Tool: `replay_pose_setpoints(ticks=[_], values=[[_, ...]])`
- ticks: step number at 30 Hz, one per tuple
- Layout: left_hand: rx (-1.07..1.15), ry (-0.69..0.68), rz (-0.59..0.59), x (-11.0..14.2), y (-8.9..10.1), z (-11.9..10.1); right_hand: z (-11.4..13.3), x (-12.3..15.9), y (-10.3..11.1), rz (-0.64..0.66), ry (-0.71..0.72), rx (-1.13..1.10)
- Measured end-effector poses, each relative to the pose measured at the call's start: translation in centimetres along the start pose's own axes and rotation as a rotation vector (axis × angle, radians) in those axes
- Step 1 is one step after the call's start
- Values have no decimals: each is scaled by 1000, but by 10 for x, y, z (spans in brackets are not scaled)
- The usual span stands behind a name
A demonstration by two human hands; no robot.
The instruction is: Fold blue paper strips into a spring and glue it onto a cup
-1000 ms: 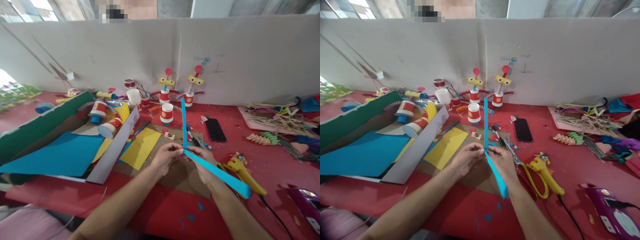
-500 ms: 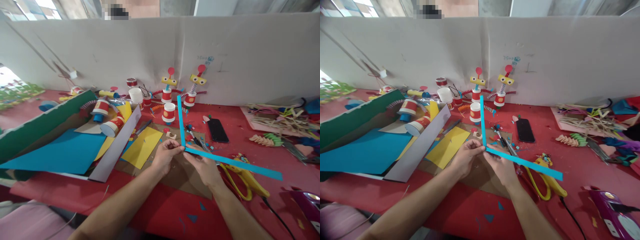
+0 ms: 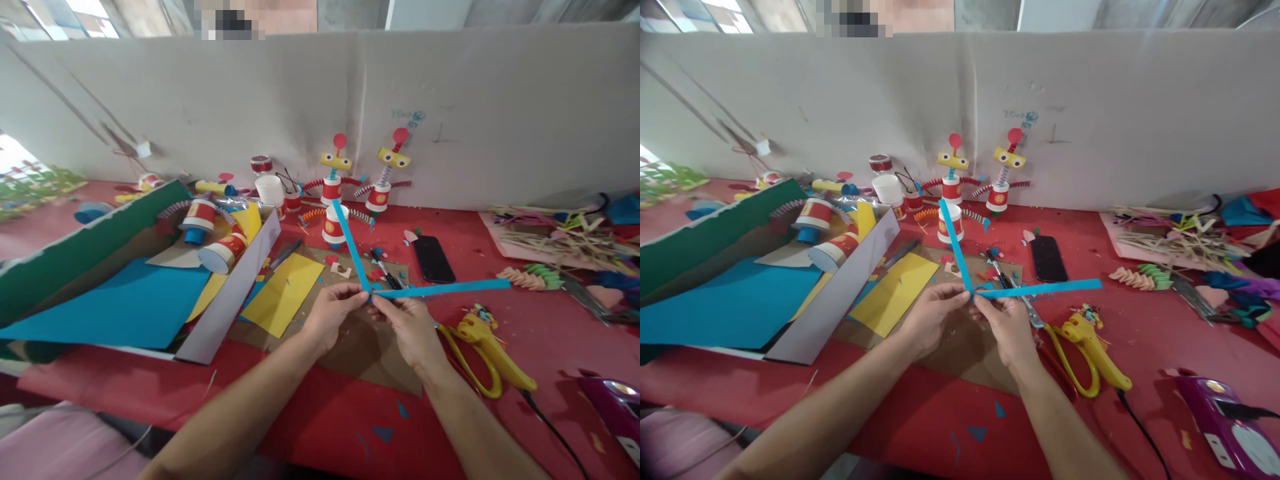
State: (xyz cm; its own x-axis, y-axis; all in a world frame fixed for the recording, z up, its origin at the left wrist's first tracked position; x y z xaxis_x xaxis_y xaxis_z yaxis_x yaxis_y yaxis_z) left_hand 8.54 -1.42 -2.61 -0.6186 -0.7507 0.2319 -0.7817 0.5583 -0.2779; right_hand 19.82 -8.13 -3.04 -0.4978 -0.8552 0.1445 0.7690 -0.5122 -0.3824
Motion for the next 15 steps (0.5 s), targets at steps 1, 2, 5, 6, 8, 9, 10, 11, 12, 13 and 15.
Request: replay_pose_setpoints(ticks=[1,2,5,6,8,9,10,11,12,13,15], values=[[-23,-5,-14,0,1,0,0,1,0,1,-12,-1],[-34,-8,-32,0,1,0,0,1,-1,2,-27,-5],[-18,0,-66,1,3,0,0,2,-1,10,-52,-8],[-5,9,-62,1,3,0,1,2,-1,10,-46,9],[23,32,-24,1,2,-1,5,1,1,4,-11,61],[38,45,9,2,1,-1,6,1,2,0,7,87],[48,56,48,2,-1,-2,8,1,2,2,19,108],[48,61,88,4,-2,-3,10,1,3,10,26,120],[38,53,118,5,-4,-4,12,1,3,25,30,124],[19,31,134,6,-5,-6,13,1,4,40,31,121],[-22,-49,124,9,-7,-11,15,1,4,63,30,104]])
Point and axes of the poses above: each hand's wrist, its own x-axis away from the middle knuckle, its own y-axis out of the back of the hand, z = x × y, the point moved 4 cm from there along -x, towards the middle knuckle, and after that the axes turned 12 degrees about -x, right-handed, at the moved point
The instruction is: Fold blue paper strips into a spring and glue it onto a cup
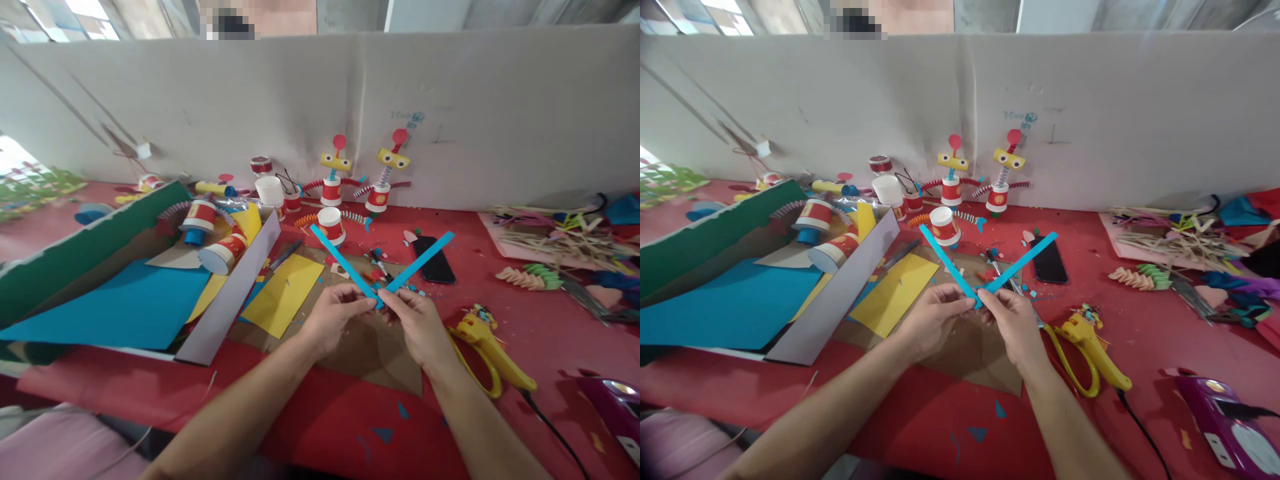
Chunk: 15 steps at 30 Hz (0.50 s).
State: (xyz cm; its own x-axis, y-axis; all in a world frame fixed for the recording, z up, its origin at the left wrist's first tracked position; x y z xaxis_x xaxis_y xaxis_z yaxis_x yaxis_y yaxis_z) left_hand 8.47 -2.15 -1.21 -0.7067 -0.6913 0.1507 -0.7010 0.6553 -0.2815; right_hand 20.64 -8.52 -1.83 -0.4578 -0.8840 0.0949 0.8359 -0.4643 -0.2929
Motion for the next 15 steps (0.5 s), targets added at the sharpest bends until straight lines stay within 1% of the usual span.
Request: replay_pose_setpoints(ticks=[3,5,7,10,12,15], values=[[-27,-99,-91,3,-2,-4,0,1,-1,18,10,-34],[-24,-118,-153,3,-1,-4,0,2,-3,35,19,-47],[-8,-122,-188,3,0,-1,-1,3,-6,64,35,-47],[9,-116,-205,2,1,3,-2,3,-9,96,58,-24],[4,-111,-194,2,1,3,-3,2,-8,85,66,1],[-4,-142,-177,2,-1,2,-4,1,-5,72,92,61]])
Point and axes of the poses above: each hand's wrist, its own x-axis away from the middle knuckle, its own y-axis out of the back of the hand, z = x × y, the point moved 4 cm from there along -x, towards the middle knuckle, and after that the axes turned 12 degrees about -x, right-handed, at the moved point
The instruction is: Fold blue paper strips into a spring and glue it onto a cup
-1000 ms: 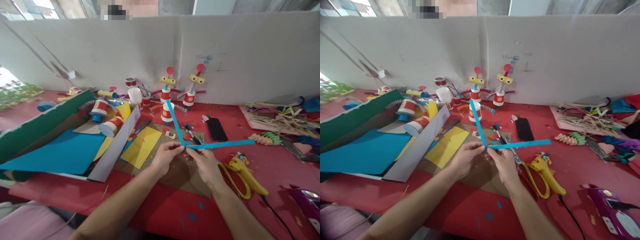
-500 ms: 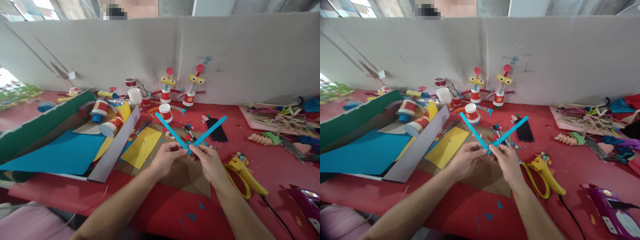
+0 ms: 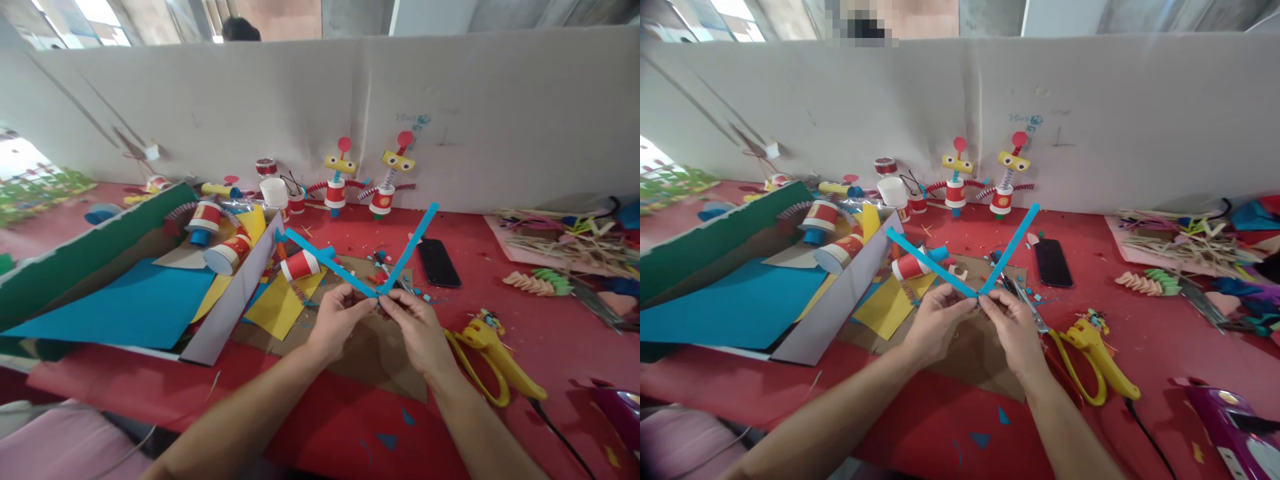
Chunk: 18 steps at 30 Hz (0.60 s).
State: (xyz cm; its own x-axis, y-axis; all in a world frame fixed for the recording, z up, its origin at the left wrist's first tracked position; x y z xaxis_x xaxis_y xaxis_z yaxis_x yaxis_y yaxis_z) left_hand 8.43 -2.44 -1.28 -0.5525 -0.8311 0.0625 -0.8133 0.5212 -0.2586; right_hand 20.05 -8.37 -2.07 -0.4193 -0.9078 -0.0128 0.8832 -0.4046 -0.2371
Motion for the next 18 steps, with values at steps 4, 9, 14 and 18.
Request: replay_pose_setpoints(ticks=[4,9,14,18], values=[[-66,-68,40,1,-3,-2,4,-1,3,19,93,109],[-237,-235,28,3,-1,-5,5,0,7,14,194,179],[-309,-293,-107,8,6,-13,-8,-4,-4,74,144,141],[-230,-315,-93,11,6,-21,-6,-27,-38,269,459,522]])
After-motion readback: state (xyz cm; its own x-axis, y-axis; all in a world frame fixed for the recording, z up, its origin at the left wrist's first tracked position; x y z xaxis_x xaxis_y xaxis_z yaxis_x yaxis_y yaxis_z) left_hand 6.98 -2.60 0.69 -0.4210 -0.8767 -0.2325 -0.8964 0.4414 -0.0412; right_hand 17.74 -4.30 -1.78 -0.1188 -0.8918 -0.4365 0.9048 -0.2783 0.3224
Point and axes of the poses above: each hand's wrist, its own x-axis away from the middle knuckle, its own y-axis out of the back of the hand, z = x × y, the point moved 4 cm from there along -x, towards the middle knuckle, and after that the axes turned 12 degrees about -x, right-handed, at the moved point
